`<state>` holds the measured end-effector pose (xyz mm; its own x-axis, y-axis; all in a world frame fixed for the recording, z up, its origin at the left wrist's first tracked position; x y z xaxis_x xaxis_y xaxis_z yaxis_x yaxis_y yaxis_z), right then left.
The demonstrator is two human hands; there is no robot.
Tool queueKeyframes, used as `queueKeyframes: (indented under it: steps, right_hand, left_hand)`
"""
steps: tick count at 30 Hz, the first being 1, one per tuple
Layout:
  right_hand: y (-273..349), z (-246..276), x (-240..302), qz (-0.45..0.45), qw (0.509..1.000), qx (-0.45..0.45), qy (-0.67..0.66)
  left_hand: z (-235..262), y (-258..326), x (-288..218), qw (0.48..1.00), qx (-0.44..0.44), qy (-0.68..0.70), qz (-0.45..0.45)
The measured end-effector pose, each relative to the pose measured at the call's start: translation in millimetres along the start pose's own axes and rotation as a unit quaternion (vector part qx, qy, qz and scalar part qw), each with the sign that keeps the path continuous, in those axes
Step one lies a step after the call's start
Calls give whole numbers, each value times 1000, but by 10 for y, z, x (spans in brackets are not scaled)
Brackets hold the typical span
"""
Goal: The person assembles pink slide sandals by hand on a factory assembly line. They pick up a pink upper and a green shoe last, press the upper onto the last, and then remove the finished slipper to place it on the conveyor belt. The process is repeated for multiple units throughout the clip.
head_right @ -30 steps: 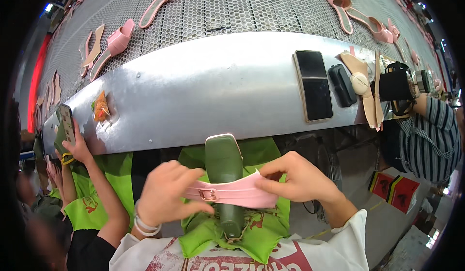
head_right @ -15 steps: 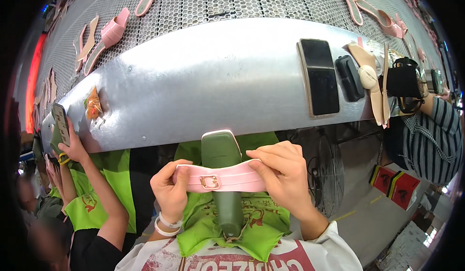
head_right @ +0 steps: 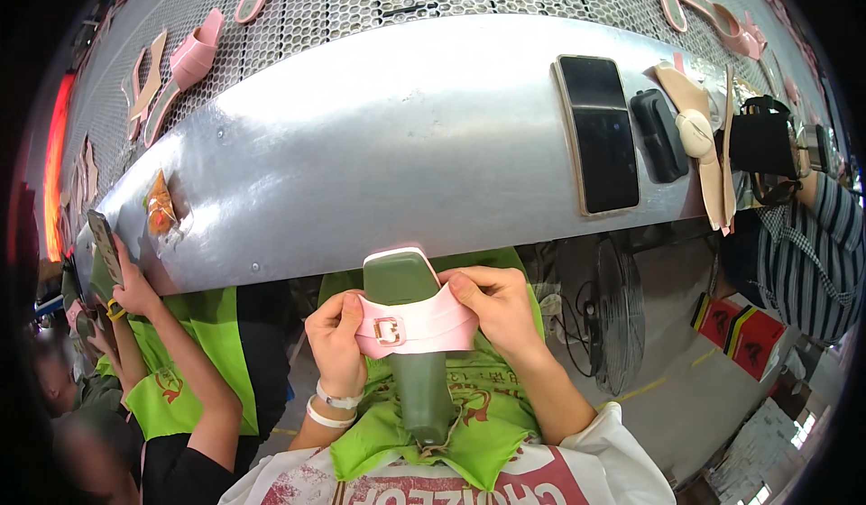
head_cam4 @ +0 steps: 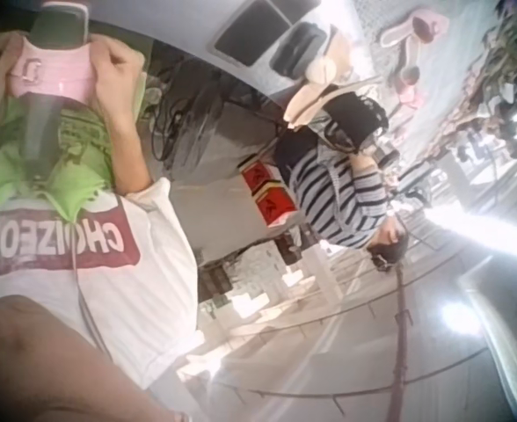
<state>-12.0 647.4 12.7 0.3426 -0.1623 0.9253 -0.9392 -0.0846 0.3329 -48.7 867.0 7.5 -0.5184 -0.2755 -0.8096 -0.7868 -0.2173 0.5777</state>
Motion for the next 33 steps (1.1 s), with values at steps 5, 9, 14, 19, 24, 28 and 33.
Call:
queueKeyframes:
  steps: [5, 9, 14, 19, 24, 28, 33]
  right_hand:
    - [25, -56, 23, 11, 999, -3, -44]
    - [211, -246, 471, 74, 997, 13, 32]
    - [443, -573, 1030, 239, 965, 44, 98]
    - [545, -728, 1166, 261, 957, 85, 97]
    - [473, -777, 880, 114, 985, 128, -15]
    - [425, -1151, 152, -193, 877, 401, -181]
    - [342, -956, 623, 25, 956, 292, -21]
  left_hand:
    - [33, -73, 136, 995, 47, 86, 13]
    - [56, 16, 104, 980, 98, 171, 12]
    - [24, 108, -61, 936, 232, 258, -58]
    - [-29, 230, -194, 923, 242, 288, -81]
    - [-51, 232, -150, 912, 296, 272, -77]
    - [-119, 269, -115, 915, 322, 235, -69]
    - [-105, 204, -76, 907, 319, 263, -75]
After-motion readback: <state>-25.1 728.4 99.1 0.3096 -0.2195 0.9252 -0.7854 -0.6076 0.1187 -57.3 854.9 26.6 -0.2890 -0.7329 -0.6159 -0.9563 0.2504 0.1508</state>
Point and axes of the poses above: each hand's wrist, its own y-axis away from the middle knuckle, its own z-axis out of the back of the hand, x = y × z, the point moved 9 cm from there along -y, towards the middle knuckle, and after that the axes turned 9 degrees about z, right-handed, at the moved point
